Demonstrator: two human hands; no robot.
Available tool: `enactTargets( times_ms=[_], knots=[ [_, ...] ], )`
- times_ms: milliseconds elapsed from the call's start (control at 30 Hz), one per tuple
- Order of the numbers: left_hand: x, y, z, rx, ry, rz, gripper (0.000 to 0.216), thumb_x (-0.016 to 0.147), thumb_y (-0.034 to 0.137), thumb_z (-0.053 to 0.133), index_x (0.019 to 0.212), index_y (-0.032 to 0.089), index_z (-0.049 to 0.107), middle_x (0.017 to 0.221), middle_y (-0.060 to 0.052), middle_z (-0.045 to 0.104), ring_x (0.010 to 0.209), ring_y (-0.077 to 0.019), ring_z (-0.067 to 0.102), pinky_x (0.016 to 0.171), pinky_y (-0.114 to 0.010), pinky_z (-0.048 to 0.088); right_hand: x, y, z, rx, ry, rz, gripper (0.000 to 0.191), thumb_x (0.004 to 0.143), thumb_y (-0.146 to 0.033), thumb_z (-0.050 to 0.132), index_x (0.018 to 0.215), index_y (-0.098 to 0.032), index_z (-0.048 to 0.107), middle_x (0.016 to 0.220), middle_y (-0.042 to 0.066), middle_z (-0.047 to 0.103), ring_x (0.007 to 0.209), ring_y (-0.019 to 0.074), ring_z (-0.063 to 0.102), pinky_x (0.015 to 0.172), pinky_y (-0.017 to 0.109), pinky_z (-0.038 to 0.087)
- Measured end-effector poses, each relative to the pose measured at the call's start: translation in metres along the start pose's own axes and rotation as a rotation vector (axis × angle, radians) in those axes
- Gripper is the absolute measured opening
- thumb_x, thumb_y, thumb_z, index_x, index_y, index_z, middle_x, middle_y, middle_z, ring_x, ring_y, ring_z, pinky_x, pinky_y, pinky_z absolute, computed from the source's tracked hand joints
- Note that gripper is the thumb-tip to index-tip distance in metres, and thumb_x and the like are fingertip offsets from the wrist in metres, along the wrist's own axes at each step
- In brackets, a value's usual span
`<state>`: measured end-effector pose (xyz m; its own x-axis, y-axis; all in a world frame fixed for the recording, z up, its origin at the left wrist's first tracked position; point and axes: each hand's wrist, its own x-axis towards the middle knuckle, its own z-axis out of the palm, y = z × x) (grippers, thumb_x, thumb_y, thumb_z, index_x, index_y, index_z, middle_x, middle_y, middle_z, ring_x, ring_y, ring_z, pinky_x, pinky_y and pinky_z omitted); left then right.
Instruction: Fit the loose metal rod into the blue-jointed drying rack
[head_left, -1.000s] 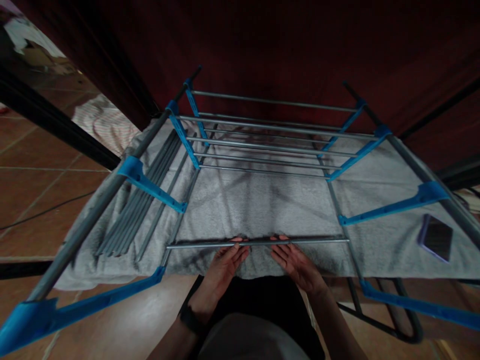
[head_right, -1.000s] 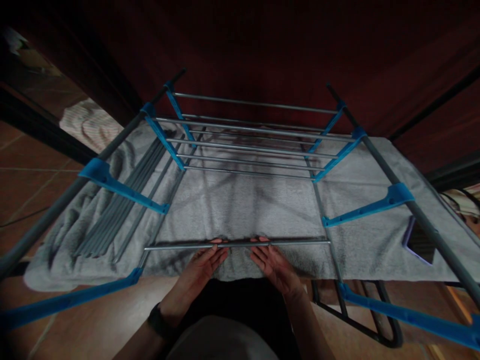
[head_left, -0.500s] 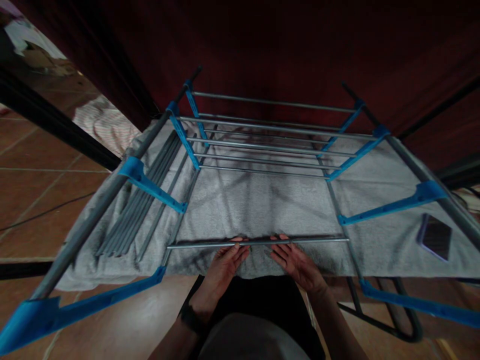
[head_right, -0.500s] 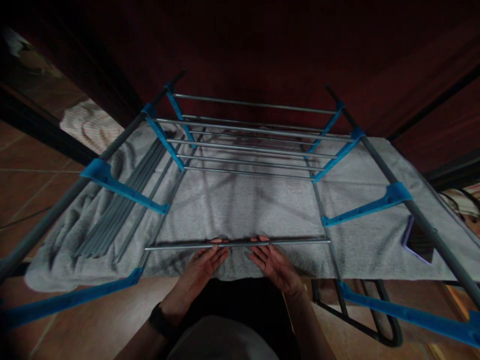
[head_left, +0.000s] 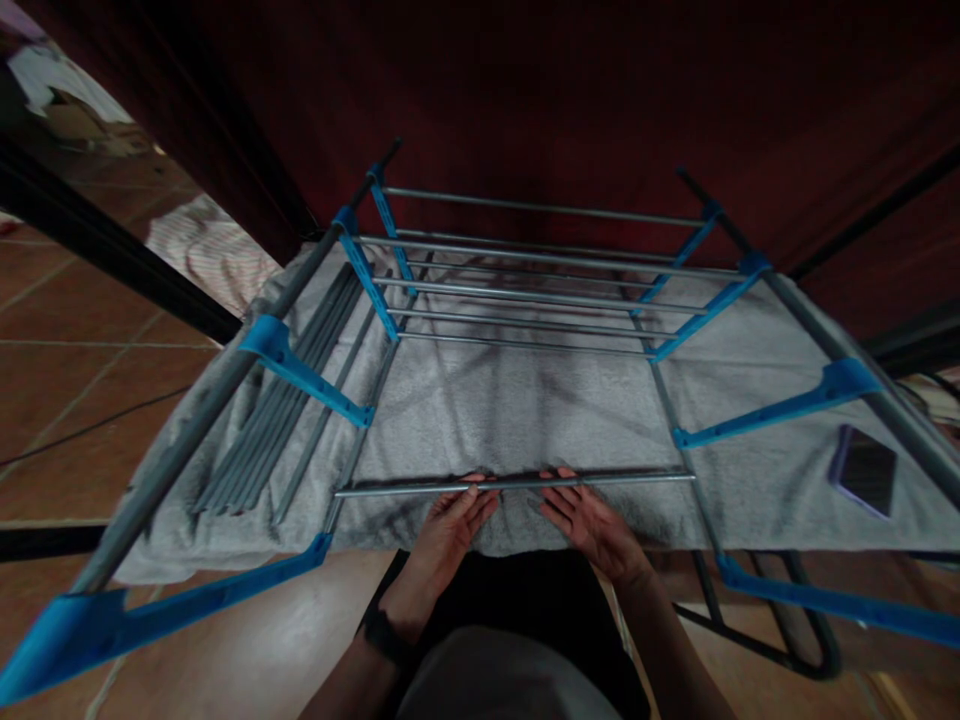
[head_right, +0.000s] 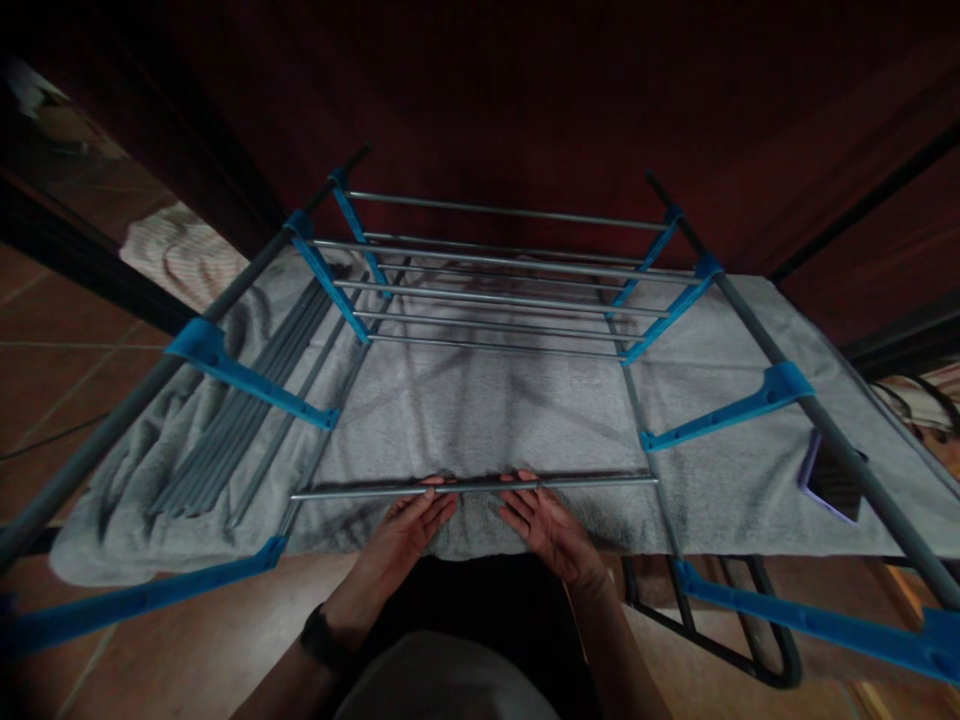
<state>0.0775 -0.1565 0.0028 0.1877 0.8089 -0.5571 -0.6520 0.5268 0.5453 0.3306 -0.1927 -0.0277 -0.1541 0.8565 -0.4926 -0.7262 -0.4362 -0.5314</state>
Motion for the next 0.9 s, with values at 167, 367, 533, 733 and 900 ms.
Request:
enactTargets(
  times_ms=[167, 367, 533, 733, 900],
  knots=[
    [0.0003, -0.0005, 0.0011, 0.006, -0.008, 0.017, 0.028, 0.073, 0.025, 0.097, 0.097, 0.018, 0.084, 0.108, -0.009, 0.084, 0.099, -0.0239, 0.08, 0.102, -0.038, 0.061, 0.0005, 0.0009, -0.0018, -0.02, -0.018, -0.009, 0.043, 0.087, -0.052, 0.082, 0.125, -0.033, 0.074, 0.147, 0.007, 0.069, 0.138, 0.0274, 0.062, 0.129, 0.059, 0.033],
    [0.0006, -0.0006, 0.0009, 0.015, -0.004, 0.013, 0.024, 0.075, 0.025, 0.095, 0.095, 0.018, 0.084, 0.107, -0.009, 0.083, 0.101, -0.0251, 0.08, 0.104, -0.041, 0.06, 0.0016, 0.0013, -0.0014, -0.037, -0.023, -0.018, 0.042, 0.088, -0.052, 0.081, 0.125, -0.034, 0.074, 0.145, 0.006, 0.07, 0.137, 0.0268, 0.063, 0.13, 0.059, 0.033],
    [0.0018, -0.002, -0.0017, 0.022, -0.011, 0.015, 0.028, 0.076, 0.026, 0.095, 0.1, 0.017, 0.084, 0.109, -0.01, 0.083, 0.105, -0.0282, 0.079, 0.109, -0.044, 0.056, 0.0021, 0.0016, -0.0019, -0.04, -0.036, -0.022, 0.041, 0.089, -0.053, 0.08, 0.125, -0.035, 0.074, 0.146, 0.005, 0.07, 0.136, 0.0261, 0.063, 0.129, 0.059, 0.034],
    [0.0043, -0.0037, -0.0051, 0.014, -0.009, 0.024, 0.025, 0.074, 0.025, 0.096, 0.095, 0.018, 0.084, 0.111, -0.009, 0.083, 0.104, -0.0264, 0.08, 0.109, -0.044, 0.057, 0.0026, 0.0014, -0.002, -0.042, -0.033, -0.022, 0.04, 0.086, -0.052, 0.082, 0.122, -0.034, 0.075, 0.145, 0.005, 0.071, 0.137, 0.0263, 0.062, 0.13, 0.059, 0.033],
    [0.0041, -0.0035, -0.0042, 0.011, -0.017, 0.015, 0.027, 0.074, 0.026, 0.096, 0.096, 0.017, 0.083, 0.108, -0.01, 0.084, 0.103, -0.0269, 0.08, 0.11, -0.045, 0.056, 0.0016, 0.0001, 0.0022, -0.031, -0.023, -0.02, 0.038, 0.087, -0.052, 0.082, 0.12, -0.033, 0.075, 0.142, 0.004, 0.072, 0.133, 0.0245, 0.065, 0.128, 0.057, 0.037]
  ],
)
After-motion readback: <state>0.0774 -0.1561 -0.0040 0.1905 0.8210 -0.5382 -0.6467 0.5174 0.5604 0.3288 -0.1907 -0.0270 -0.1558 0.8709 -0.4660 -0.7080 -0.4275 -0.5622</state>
